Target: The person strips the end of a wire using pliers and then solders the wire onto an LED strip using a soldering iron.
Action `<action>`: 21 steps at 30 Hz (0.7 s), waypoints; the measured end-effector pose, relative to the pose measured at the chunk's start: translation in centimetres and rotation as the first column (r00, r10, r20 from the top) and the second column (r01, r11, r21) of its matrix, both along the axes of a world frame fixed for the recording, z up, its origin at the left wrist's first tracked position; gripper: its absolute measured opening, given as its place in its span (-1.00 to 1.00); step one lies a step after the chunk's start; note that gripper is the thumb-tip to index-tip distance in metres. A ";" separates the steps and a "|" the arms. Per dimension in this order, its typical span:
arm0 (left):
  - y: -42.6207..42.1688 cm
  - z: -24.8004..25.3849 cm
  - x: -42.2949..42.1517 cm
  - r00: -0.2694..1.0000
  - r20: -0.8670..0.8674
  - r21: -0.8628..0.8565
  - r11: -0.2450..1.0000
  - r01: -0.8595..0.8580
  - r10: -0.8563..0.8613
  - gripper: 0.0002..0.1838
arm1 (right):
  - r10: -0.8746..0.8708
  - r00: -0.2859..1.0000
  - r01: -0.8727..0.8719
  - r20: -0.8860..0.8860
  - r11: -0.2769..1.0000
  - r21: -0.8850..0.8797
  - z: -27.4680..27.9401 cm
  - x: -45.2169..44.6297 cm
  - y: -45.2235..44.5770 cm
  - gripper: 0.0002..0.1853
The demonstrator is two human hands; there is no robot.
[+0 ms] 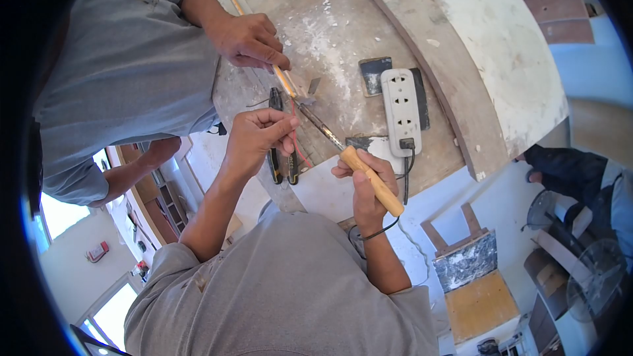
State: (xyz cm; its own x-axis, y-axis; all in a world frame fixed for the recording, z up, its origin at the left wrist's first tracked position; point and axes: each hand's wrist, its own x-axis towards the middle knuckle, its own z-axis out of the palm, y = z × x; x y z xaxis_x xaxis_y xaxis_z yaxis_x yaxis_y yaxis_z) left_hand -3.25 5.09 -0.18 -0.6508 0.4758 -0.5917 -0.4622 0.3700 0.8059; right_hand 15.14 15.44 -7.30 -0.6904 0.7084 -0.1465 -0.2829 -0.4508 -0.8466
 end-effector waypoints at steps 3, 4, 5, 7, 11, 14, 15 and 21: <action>0.0 0.0 0.0 1.000 0.001 0.011 1.000 0.000 0.000 -0.81 | 0.008 1.000 -0.008 0.010 1.000 0.017 -0.1 0.1 0.0 -0.64; 0.0 0.0 0.0 1.000 0.004 0.012 1.000 -0.001 0.001 -0.81 | 0.011 1.000 -0.011 0.013 1.000 0.023 -0.1 0.1 0.0 -0.64; 0.0 0.0 0.0 1.000 0.007 0.014 1.000 -0.002 0.001 -0.81 | 0.011 1.000 -0.011 0.013 1.000 0.026 -0.1 0.1 0.0 -0.64; 0.0 0.0 0.0 1.000 0.009 0.012 1.000 -0.002 0.002 -0.81 | 0.010 1.000 -0.011 0.013 0.999 0.032 0.0 0.1 0.0 -0.64; 0.0 0.0 0.0 1.000 0.005 0.008 1.000 -0.003 0.003 -0.81 | 0.012 1.000 -0.012 0.015 0.999 0.037 0.0 0.1 0.0 -0.64; 0.0 0.0 0.0 1.000 0.005 0.015 1.000 -0.006 0.006 -0.81 | 0.012 1.000 -0.013 0.016 0.999 0.040 0.0 0.1 0.1 -0.64; -0.1 0.0 0.0 1.000 0.005 0.017 1.000 -0.007 0.007 -0.81 | 0.014 1.000 -0.015 0.018 0.999 0.044 0.0 0.1 0.1 -0.65; -0.1 0.0 0.0 1.000 0.011 0.024 1.000 -0.015 0.015 -0.81 | 0.016 1.000 -0.018 0.024 0.997 0.073 0.0 0.1 0.1 -0.65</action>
